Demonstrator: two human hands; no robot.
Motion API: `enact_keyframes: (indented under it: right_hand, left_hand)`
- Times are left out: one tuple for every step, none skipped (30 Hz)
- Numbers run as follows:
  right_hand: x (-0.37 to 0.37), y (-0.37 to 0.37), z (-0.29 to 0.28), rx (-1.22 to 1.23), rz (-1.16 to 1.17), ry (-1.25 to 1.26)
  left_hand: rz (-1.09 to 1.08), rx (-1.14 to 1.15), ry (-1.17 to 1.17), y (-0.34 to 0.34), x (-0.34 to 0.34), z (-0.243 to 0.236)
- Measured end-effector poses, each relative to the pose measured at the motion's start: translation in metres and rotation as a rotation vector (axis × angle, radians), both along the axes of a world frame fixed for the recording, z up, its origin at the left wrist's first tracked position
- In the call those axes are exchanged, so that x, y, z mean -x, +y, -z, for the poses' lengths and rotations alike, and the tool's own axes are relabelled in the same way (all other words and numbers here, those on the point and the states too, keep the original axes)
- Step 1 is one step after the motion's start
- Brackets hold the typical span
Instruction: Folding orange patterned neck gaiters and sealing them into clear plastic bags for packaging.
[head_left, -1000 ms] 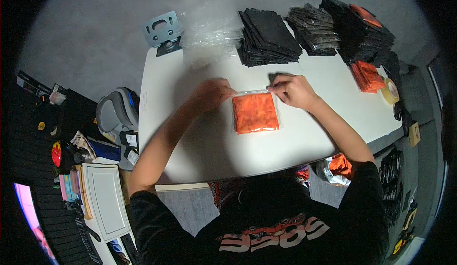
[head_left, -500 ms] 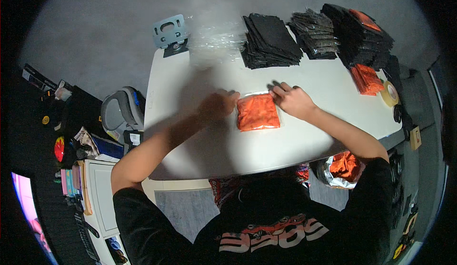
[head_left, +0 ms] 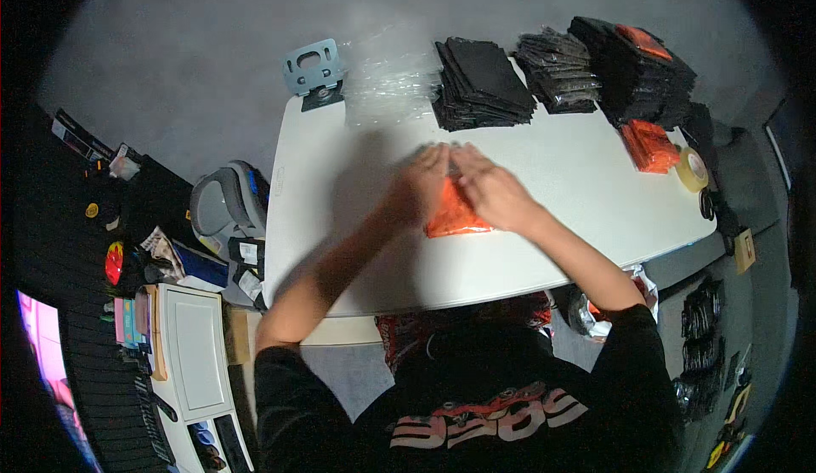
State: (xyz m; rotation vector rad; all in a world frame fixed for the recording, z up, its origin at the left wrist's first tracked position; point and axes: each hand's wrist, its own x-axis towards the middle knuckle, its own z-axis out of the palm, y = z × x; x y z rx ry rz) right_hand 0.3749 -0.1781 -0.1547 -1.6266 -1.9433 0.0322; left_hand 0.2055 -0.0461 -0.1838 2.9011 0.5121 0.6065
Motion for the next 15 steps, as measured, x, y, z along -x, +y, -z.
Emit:
enact_keyframes:
  right_hand:
    - [0.008, 0.004, 0.012, 0.041, 0.013, -0.030]
    - [0.010, 0.003, 0.022, 0.042, 0.014, -0.028]
    - [0.012, 0.001, 0.031, 0.070, 0.044, -0.118]
    - [0.013, 0.002, 0.033, 0.100, 0.070, -0.209]
    - [0.011, 0.003, 0.033, 0.104, 0.067, -0.210]
    - [0.007, 0.006, 0.034, 0.203, 0.032, -0.152]
    - [0.008, 0.005, 0.033, 0.305, -0.004, -0.091]
    - [0.010, 0.003, 0.032, 0.315, -0.006, -0.090]
    - [0.013, 0.000, 0.031, 0.332, -0.008, -0.127]
    - [0.014, -0.001, 0.030, 0.347, -0.007, -0.164]
    - [0.014, -0.001, 0.029, 0.352, -0.006, -0.165]
    - [0.013, 0.000, 0.028, 0.364, -0.002, -0.193]
    - [0.012, -0.001, 0.029, 0.378, 0.004, -0.220]
    - [0.012, -0.002, 0.029, 0.385, 0.007, -0.220]
    - [0.012, -0.004, 0.028, 0.363, 0.023, -0.270]
  left_hand:
    - [-0.038, -0.009, -0.009, -0.014, -0.008, 0.004]
    - [-0.037, -0.008, -0.007, -0.020, -0.008, 0.010]
    - [-0.089, 0.000, 0.090, -0.024, -0.007, 0.015]
    - [-0.144, 0.010, 0.186, -0.026, -0.006, 0.018]
    - [-0.146, 0.015, 0.185, -0.026, -0.004, 0.021]
    - [-0.172, 0.002, 0.197, -0.025, -0.002, 0.024]
    - [-0.197, -0.007, 0.212, -0.026, 0.002, 0.027]
    - [-0.197, 0.002, 0.214, -0.027, 0.005, 0.031]
    - [-0.198, -0.015, 0.184, -0.027, 0.008, 0.034]
    - [-0.196, -0.034, 0.151, -0.027, 0.008, 0.033]
    - [-0.195, -0.029, 0.150, -0.026, 0.009, 0.033]
    - [-0.190, -0.037, 0.162, -0.026, 0.009, 0.032]
    - [-0.182, -0.044, 0.174, -0.026, 0.008, 0.032]
    - [-0.178, -0.037, 0.173, -0.027, 0.007, 0.031]
    - [-0.172, -0.031, 0.177, -0.028, 0.006, 0.030]
